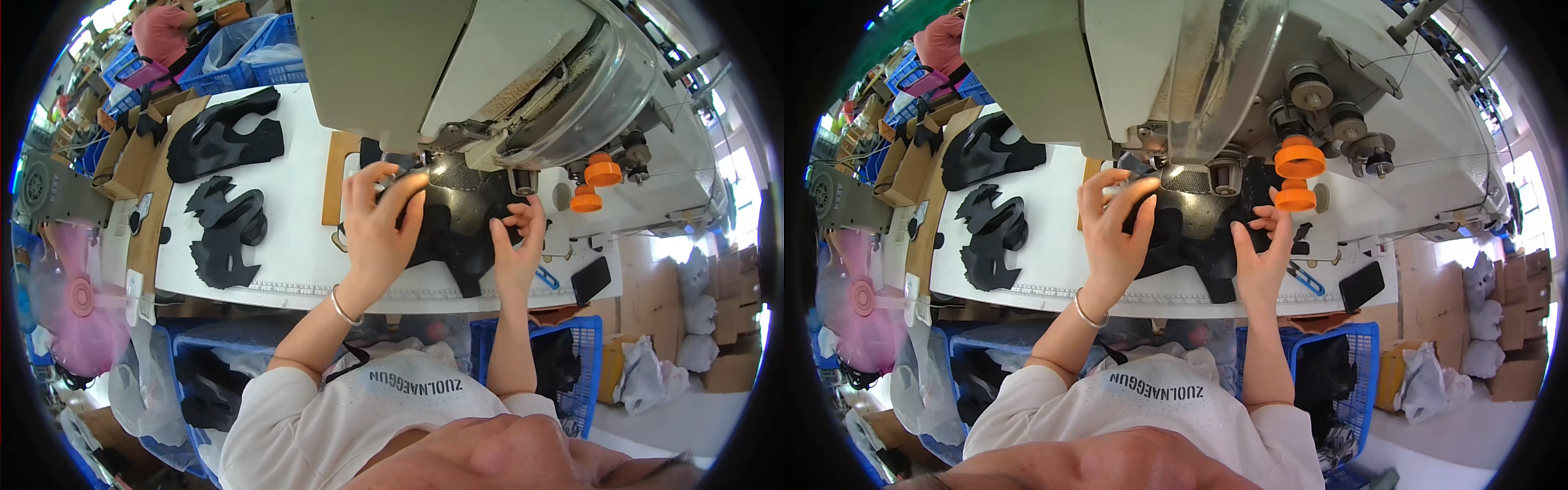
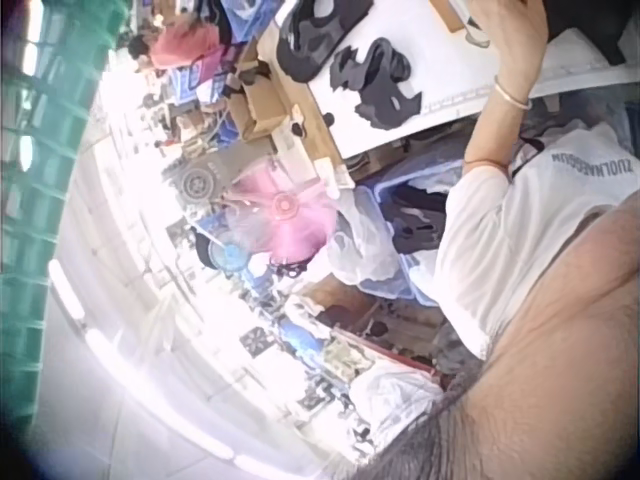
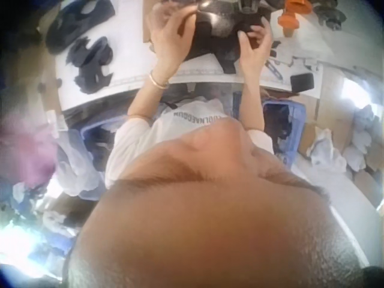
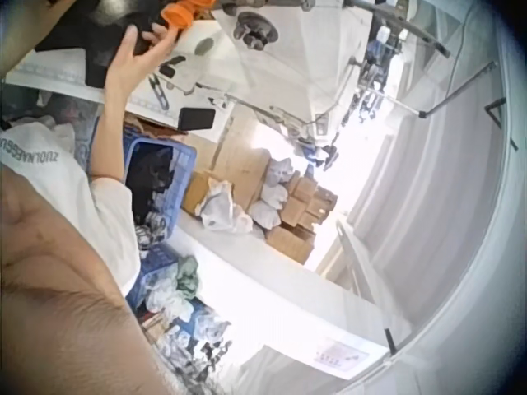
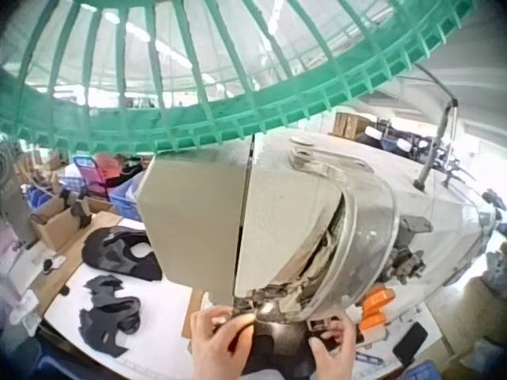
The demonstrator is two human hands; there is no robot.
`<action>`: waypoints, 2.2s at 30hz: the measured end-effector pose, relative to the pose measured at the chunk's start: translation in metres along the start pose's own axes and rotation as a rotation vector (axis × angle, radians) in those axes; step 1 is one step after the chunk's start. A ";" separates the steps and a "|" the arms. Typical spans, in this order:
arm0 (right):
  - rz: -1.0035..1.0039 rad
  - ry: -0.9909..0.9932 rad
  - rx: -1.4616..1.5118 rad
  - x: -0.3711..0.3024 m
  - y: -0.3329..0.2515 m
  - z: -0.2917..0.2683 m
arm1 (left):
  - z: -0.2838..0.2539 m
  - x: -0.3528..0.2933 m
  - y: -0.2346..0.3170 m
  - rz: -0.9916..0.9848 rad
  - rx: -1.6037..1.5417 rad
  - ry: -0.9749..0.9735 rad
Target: The person aligns and sews pieces of shoe upper material together using an industrial sewing machine.
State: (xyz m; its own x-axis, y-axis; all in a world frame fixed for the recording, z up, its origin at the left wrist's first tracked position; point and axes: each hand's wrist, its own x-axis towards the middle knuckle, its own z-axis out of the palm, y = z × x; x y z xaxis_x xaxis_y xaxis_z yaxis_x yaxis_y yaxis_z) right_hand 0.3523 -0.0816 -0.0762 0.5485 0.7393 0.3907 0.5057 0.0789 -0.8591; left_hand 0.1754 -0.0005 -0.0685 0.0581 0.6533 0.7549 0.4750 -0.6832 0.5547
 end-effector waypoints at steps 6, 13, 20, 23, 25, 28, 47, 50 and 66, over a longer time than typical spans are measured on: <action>0.085 0.105 0.031 -0.017 0.030 -0.005 | -0.003 0.003 0.004 -0.236 -0.116 -0.130; 0.433 -0.086 0.696 -0.061 0.002 -0.019 | -0.005 0.004 -0.002 -0.198 -0.197 -0.132; -0.022 0.155 -0.288 -0.044 0.042 -0.032 | -0.007 0.010 0.001 -0.216 -0.150 -0.162; 0.191 -0.075 0.506 -0.027 0.014 -0.021 | -0.008 0.004 0.001 -0.194 -0.159 -0.164; 0.323 -0.112 0.659 -0.015 0.017 -0.006 | -0.008 0.005 -0.003 -0.174 -0.143 -0.129; 0.684 -0.312 1.281 -0.004 0.036 0.006 | -0.007 0.005 -0.001 -0.182 -0.112 -0.133; 0.102 -0.321 0.054 0.036 0.008 -0.067 | -0.009 0.010 -0.012 -0.188 -0.215 -0.126; 0.003 -0.260 0.181 0.011 0.010 -0.046 | -0.010 0.008 -0.013 -0.202 -0.251 -0.143; 0.193 -0.226 0.625 -0.007 0.000 0.026 | -0.009 0.011 -0.014 -0.394 -0.458 -0.204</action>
State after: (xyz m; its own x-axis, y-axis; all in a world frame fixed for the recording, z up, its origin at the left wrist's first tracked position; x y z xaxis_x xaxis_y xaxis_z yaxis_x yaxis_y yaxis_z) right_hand 0.3310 -0.0695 -0.0877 0.4035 0.8947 0.1915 -0.1026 0.2523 -0.9622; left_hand 0.1615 0.0128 -0.0646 0.1429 0.9022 0.4068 0.0739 -0.4196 0.9047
